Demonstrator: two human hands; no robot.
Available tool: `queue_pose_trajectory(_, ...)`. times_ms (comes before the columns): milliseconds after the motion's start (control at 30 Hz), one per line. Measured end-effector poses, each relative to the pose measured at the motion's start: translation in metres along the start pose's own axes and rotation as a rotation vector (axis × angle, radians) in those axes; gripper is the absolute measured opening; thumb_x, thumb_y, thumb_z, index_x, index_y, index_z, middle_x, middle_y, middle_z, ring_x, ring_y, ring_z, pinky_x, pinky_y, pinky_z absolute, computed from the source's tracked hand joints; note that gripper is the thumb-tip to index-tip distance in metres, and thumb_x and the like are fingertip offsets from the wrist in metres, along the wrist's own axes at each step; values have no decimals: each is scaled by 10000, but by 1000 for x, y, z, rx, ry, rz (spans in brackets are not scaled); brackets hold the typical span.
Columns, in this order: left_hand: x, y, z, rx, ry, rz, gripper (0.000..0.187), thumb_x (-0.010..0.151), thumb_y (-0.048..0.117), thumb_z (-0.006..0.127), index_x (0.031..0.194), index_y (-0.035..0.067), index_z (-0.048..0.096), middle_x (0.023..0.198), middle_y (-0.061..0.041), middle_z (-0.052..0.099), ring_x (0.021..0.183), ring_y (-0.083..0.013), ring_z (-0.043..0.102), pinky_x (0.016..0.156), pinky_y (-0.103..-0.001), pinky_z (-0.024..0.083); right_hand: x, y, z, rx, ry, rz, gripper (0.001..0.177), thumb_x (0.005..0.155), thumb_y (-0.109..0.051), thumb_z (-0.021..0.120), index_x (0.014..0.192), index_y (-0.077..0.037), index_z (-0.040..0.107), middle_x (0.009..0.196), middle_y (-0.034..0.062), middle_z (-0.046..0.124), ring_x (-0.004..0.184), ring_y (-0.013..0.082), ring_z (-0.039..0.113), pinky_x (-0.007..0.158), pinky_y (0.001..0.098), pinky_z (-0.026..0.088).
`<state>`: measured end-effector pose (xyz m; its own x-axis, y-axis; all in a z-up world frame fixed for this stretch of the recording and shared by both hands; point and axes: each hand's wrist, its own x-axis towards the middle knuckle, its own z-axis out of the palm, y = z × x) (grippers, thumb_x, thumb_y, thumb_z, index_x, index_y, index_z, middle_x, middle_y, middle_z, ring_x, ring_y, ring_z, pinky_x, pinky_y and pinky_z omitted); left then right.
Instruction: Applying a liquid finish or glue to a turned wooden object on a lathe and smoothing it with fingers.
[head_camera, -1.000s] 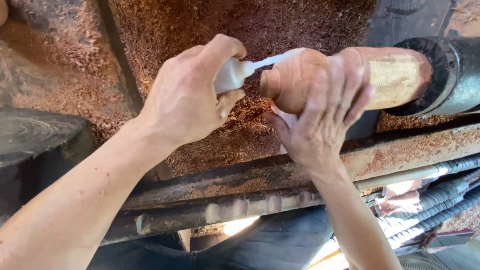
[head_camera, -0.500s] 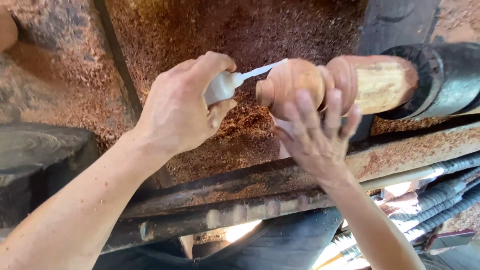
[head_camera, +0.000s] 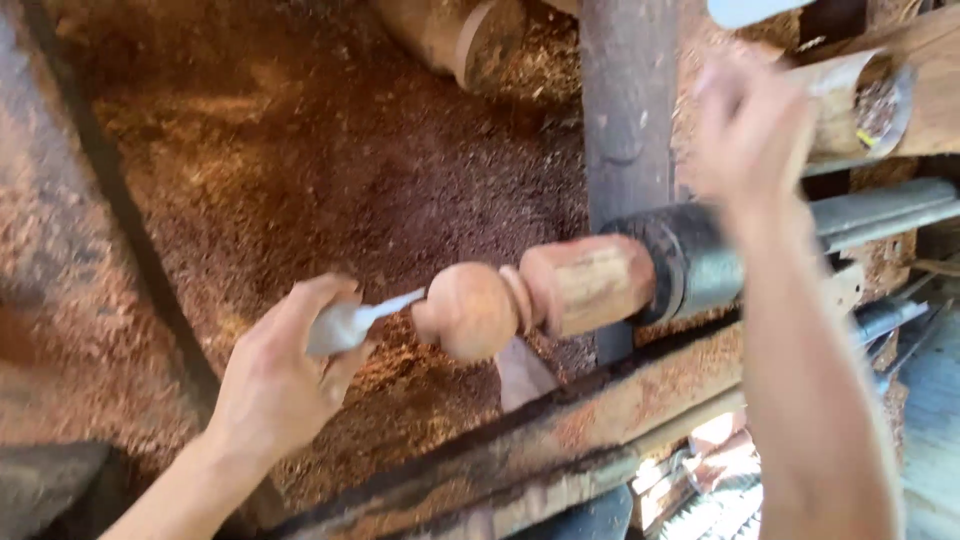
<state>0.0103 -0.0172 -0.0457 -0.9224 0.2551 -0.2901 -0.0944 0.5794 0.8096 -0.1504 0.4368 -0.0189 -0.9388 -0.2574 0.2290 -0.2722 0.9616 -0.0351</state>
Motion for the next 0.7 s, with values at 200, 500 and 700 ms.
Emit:
queue_pose_trajectory(200,-5,-7,0,-12,-44,-137,556,715,128,852,1236,87,662,1207,-95,763,964,-262,785,960,-457,615,96,177,130,115,78,262,247,899,-85,740,1107,-118,870,671,52,760,613,104,763,554,277,585)
queue_pose_trajectory(500,-9,4,0,45,57,-159,459,707,208,847,1147,169,721,1080,40,820,881,-112,804,806,-303,637,149,125,173,306,148,674,131,994,-86,537,902,-139,613,601,35,650,330,159,586,230,347,464)
queue_pose_trajectory(700,-12,0,7,95,82,-170,453,660,252,888,1094,266,758,1111,85,835,908,-83,828,875,-318,656,175,169,221,179,421,249,119,771,-117,764,832,-146,862,745,-38,827,687,108,732,607,309,552)
